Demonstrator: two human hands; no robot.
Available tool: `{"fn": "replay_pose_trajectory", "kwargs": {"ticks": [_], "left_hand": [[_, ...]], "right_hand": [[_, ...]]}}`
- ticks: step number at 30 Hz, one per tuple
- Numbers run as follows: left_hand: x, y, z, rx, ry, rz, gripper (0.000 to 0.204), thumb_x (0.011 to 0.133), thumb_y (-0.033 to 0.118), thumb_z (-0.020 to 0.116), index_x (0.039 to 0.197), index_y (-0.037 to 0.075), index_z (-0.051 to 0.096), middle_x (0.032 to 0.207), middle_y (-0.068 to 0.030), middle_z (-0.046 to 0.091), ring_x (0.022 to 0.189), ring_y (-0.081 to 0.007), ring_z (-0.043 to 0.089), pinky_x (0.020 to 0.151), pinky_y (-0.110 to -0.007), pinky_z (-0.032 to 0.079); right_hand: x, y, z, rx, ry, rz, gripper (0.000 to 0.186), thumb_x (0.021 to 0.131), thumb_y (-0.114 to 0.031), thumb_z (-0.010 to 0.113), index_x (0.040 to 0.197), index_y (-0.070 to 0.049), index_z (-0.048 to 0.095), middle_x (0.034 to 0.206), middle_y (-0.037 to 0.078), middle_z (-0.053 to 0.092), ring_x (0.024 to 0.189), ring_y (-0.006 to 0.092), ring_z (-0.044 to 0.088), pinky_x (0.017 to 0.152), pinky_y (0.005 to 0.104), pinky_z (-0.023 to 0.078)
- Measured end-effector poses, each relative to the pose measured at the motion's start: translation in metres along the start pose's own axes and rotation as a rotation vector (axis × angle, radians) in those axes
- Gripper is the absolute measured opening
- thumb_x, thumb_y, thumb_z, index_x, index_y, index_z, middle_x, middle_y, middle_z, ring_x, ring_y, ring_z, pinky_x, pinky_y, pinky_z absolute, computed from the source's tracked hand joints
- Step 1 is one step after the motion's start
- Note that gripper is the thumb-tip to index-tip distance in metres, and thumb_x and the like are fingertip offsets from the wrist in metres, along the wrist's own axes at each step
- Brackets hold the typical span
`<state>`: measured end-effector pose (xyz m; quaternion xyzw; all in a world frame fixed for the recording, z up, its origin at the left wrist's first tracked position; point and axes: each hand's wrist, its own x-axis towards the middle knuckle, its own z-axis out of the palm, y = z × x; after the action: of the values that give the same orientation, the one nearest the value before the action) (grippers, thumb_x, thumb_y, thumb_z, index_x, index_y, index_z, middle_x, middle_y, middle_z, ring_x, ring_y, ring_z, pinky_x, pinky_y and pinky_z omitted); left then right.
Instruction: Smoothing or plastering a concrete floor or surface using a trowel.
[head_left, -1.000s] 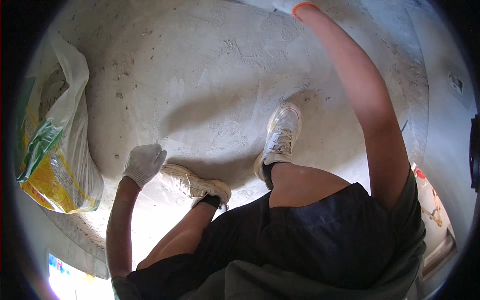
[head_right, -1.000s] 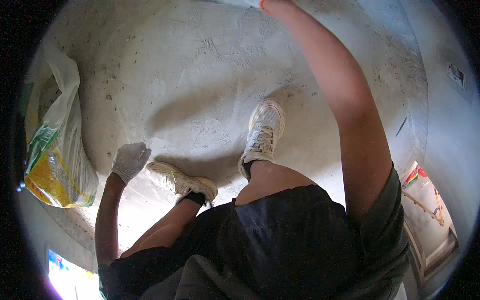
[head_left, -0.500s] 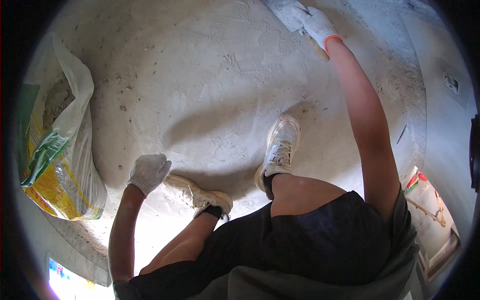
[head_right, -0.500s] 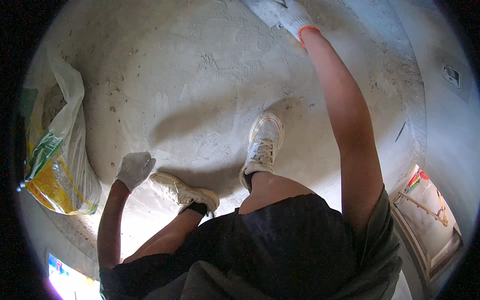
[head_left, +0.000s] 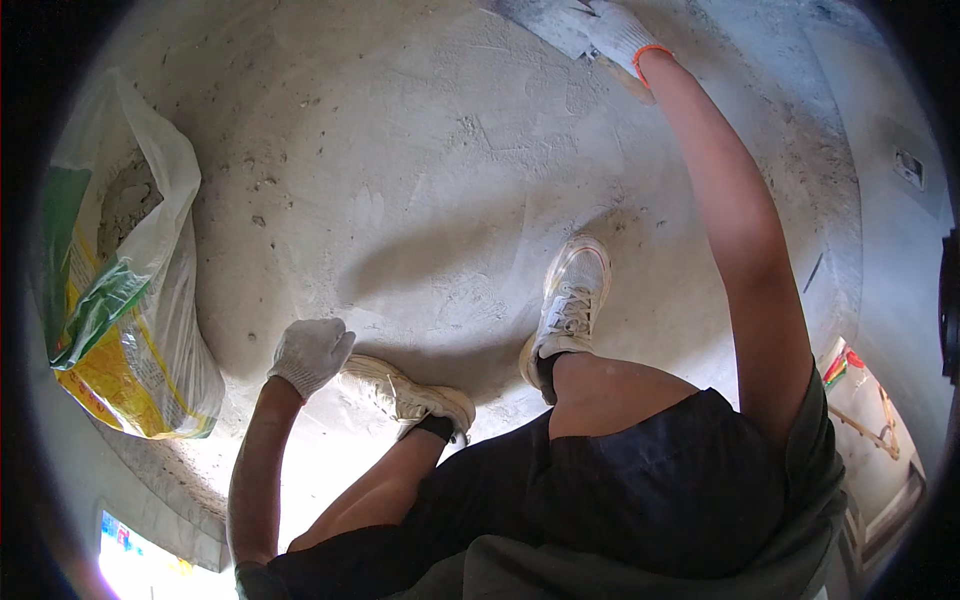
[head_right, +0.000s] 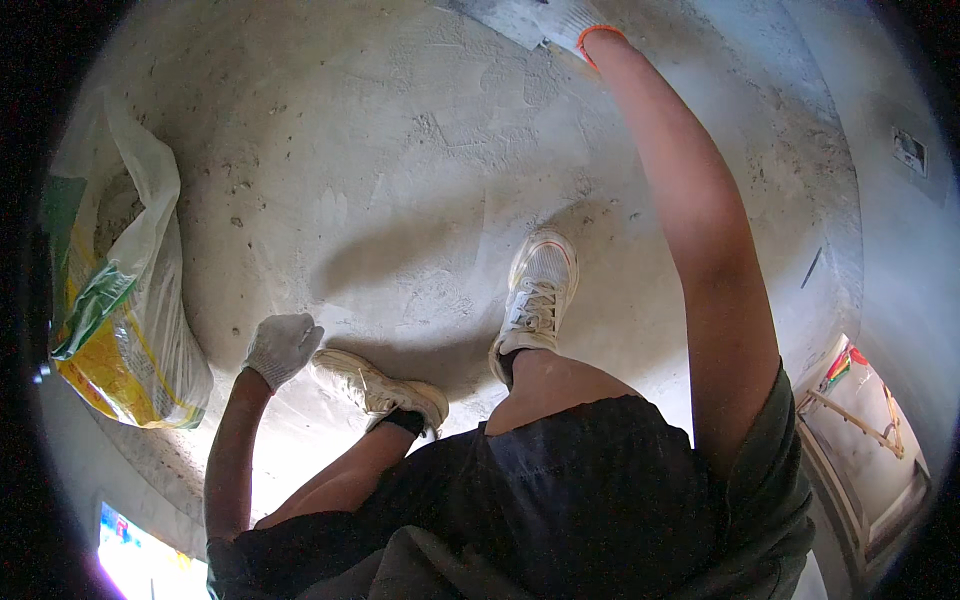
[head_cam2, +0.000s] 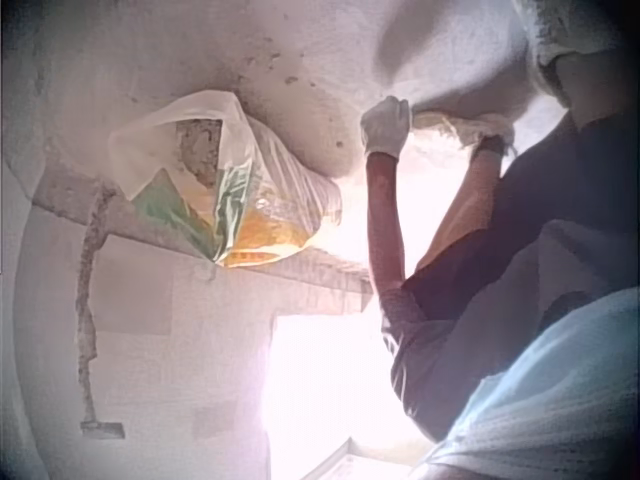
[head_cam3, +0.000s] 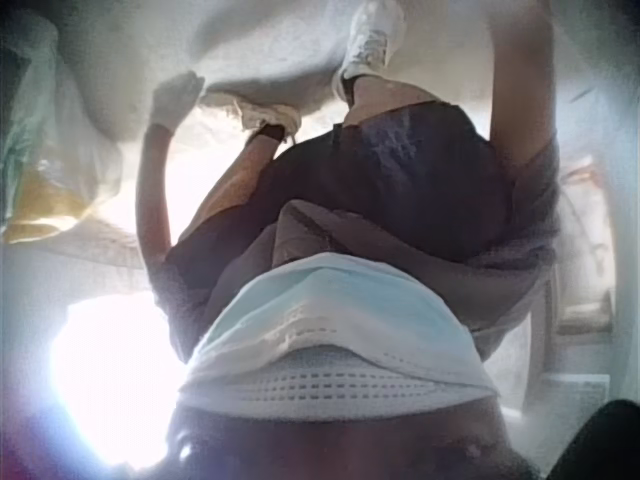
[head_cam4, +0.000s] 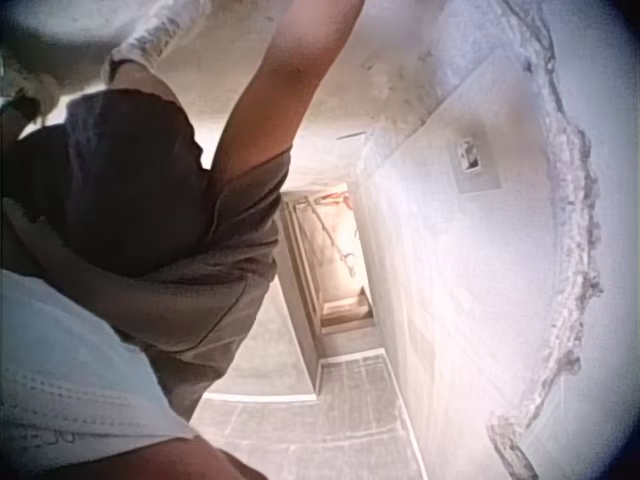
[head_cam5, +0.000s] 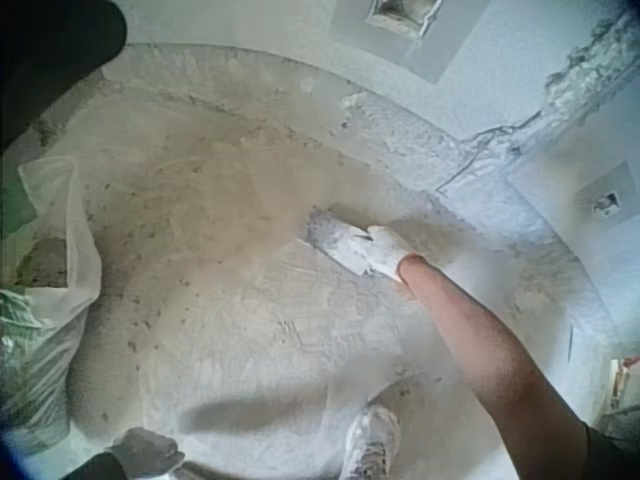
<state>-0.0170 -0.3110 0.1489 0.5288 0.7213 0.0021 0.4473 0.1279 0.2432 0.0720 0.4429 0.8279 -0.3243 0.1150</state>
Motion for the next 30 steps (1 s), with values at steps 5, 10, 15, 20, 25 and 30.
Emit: {"fn": "replay_pose_trajectory", "kwargs": {"ticks": [5, 10, 15, 20, 25, 30], "left_hand": [[0.004, -0.001, 0.002, 0.028, -0.037, -0.002, 0.03, 0.09, 0.027, 0.061, 0.073, 0.003, 0.061, 0.07, -0.0184, 0.064, 0.068, -0.0381, 0.064, 0.067, -0.048, 0.051], [0.002, -0.002, -0.003, 0.015, -0.012, 0.003, 0.029, 0.09, 0.027, 0.061, 0.073, 0.003, 0.061, 0.07, -0.0182, 0.063, 0.068, -0.0382, 0.064, 0.067, -0.048, 0.051], [-0.001, -0.002, 0.004, 0.009, -0.024, -0.005, 0.028, 0.089, 0.026, 0.063, 0.074, 0.003, 0.061, 0.07, -0.0182, 0.064, 0.068, -0.0386, 0.064, 0.067, -0.048, 0.051], [0.009, 0.004, 0.0, 0.025, -0.048, 0.018, 0.027, 0.089, 0.026, 0.063, 0.074, 0.004, 0.061, 0.069, -0.0185, 0.063, 0.067, -0.0383, 0.064, 0.067, -0.048, 0.052], [0.005, 0.001, -0.001, 0.027, -0.01, 0.011, 0.027, 0.089, 0.026, 0.062, 0.074, 0.004, 0.061, 0.069, -0.0181, 0.063, 0.067, -0.038, 0.064, 0.066, -0.048, 0.051], [0.004, -0.001, 0.003, 0.021, -0.004, 0.026, 0.028, 0.089, 0.027, 0.062, 0.074, 0.004, 0.061, 0.068, -0.0178, 0.063, 0.067, -0.0377, 0.064, 0.066, -0.048, 0.051]], "right_hand": [[-0.01, -0.012, -0.001, 0.179, -0.059, 0.094, 0.041, 0.097, -0.037, 0.056, 0.114, 0.0, 0.064, 0.112, 0.015, 0.07, 0.101, 0.0244, 0.066, 0.085, 0.0415, 0.05], [-0.004, 0.001, 0.0, 0.181, -0.201, -0.014, 0.04, 0.099, -0.033, 0.055, 0.119, 0.001, 0.061, 0.116, 0.014, 0.068, 0.104, 0.0227, 0.064, 0.087, 0.0402, 0.05], [0.028, 0.027, 0.016, 1.454, -0.485, 0.254, 0.039, 0.101, -0.026, 0.051, 0.126, 0.003, 0.057, 0.122, 0.014, 0.066, 0.11, 0.0233, 0.062, 0.093, 0.0375, 0.05], [0.027, 0.035, 0.006, 0.832, -0.384, 0.009, 0.039, 0.103, -0.024, 0.047, 0.129, 0.004, 0.053, 0.124, 0.013, 0.065, 0.109, 0.0236, 0.064, 0.092, 0.0361, 0.052], [-0.005, 0.019, 0.018, 0.286, -0.251, -0.081, 0.048, 0.097, -0.039, 0.055, 0.12, 0.003, 0.059, 0.104, 0.011, 0.067, 0.09, 0.0193, 0.062, 0.077, 0.0347, 0.051], [-0.04, 0.015, 0.021, -0.061, -0.131, -0.155, 0.054, 0.095, -0.047, 0.059, 0.12, 0.0, 0.061, 0.087, 0.007, 0.065, 0.074, 0.0153, 0.058, 0.068, 0.0333, 0.048]]}}
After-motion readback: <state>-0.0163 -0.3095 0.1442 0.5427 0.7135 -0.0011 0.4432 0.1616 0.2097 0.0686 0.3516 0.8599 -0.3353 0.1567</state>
